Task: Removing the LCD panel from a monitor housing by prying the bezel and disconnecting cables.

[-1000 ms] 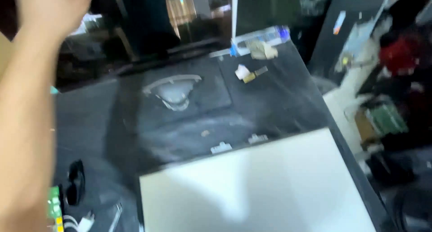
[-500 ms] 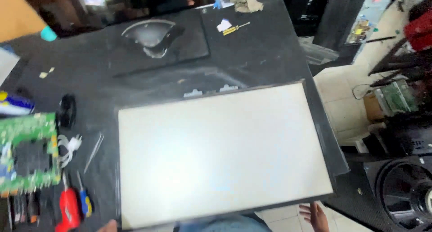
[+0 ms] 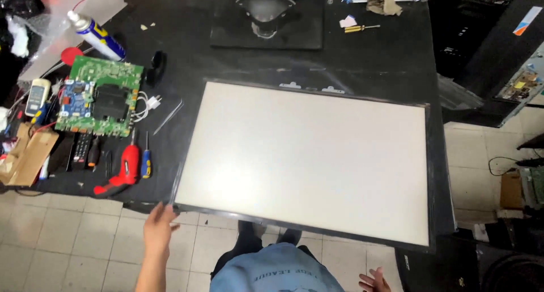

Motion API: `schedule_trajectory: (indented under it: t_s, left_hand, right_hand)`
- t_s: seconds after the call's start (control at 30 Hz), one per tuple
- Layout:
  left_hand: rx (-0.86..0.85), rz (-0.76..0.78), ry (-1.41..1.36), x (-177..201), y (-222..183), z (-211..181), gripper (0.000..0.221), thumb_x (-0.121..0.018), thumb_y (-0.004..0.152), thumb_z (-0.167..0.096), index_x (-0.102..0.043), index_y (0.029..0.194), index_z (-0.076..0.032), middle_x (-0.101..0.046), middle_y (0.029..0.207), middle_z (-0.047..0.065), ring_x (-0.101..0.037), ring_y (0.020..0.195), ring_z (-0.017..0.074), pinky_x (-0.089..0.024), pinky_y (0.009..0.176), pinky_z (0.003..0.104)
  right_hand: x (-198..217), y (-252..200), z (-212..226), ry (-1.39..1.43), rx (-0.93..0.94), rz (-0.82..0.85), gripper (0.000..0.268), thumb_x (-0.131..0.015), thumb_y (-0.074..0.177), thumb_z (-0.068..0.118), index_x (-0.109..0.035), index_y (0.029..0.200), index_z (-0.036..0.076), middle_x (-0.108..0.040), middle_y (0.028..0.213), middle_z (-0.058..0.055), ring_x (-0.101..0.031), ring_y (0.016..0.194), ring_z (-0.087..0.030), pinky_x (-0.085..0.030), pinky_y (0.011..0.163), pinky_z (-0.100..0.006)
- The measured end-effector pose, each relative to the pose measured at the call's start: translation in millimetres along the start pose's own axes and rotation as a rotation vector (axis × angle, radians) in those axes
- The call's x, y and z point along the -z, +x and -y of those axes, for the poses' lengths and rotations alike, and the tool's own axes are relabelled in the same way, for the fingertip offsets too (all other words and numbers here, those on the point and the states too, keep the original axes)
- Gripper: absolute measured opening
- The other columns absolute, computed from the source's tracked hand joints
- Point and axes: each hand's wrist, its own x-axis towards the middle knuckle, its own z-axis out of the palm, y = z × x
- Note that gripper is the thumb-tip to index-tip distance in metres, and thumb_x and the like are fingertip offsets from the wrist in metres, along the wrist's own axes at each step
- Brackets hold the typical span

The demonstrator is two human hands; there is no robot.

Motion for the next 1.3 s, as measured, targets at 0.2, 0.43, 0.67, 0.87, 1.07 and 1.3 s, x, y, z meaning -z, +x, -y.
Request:
schedule_trajectory:
  t_s: [0.2,0.43,0.67,0.87,1.07,1.3]
  left_hand:
    - [0.069,0.033,-0.195,2,-3,-22,0.043,-0.070,0.109,-0.027,-0.070,0.141,0.002,-0.075,0.108,0.015,-0.076,0.098,0.0245,-0.059,0.088,0.042]
    - [0.075,0.171,-0.228,19,16,-14,0.042,-0.077,0.100,-0.027,-0.075,0.133,-0.001,-0.078,0.107,0.016,-0.079,0.098,0.0271,-0.057,0.082,0.036]
    - [0.125,0.361,-0.246,31,46,-10,0.041,-0.077,0.101,-0.028,-0.074,0.131,0.000,-0.075,0.113,0.011,-0.078,0.101,0.0274,-0.056,0.079,0.034]
    - [0.143,0.403,-0.190,41,81,9,0.035,-0.075,0.104,-0.040,-0.080,0.109,-0.005,-0.084,0.103,0.016,-0.075,0.087,0.0226,-0.054,0.074,0.031]
    - [0.073,0.460,-0.082,63,91,0,0.031,-0.081,0.099,-0.035,-0.081,0.101,-0.005,-0.083,0.095,0.013,-0.071,0.079,0.0194,-0.047,0.066,0.030]
    - [-0.124,0.517,-0.197,59,103,-36,0.036,-0.073,0.101,-0.022,-0.079,0.131,-0.003,-0.083,0.124,0.013,-0.078,0.085,0.0219,-0.046,0.062,0.028]
  right_hand:
    - [-23,-38,-26,0.015,0.040,-0.034,0.102,-0.035,0.096,0.077,-0.017,0.177,0.016,-0.038,0.176,-0.019,-0.035,0.164,-0.045,-0.029,0.141,-0.063]
    - [-68,-40,-60,-0.045,0.247,-0.240,0.089,-0.033,0.113,0.073,-0.044,0.173,0.008,-0.066,0.155,-0.022,-0.062,0.140,-0.046,-0.043,0.120,-0.055]
    - [-136,-71,-85,-0.128,0.468,-0.168,0.094,-0.030,0.106,0.069,-0.045,0.170,0.001,-0.069,0.148,-0.030,-0.067,0.132,-0.048,-0.048,0.117,-0.057]
    - [-192,-107,-102,-0.248,0.461,-0.217,0.086,-0.030,0.109,0.066,-0.054,0.165,0.005,-0.076,0.142,-0.026,-0.074,0.125,-0.043,-0.052,0.113,-0.057]
    - [-182,-90,-153,-0.226,0.325,-0.283,0.092,-0.032,0.106,0.072,-0.052,0.168,0.006,-0.074,0.145,-0.027,-0.072,0.129,-0.047,-0.053,0.113,-0.058]
    - [-165,-71,-206,-0.167,0.110,-0.339,0.084,-0.039,0.111,0.067,-0.048,0.170,0.007,-0.073,0.153,-0.024,-0.070,0.135,-0.045,-0.052,0.112,-0.056]
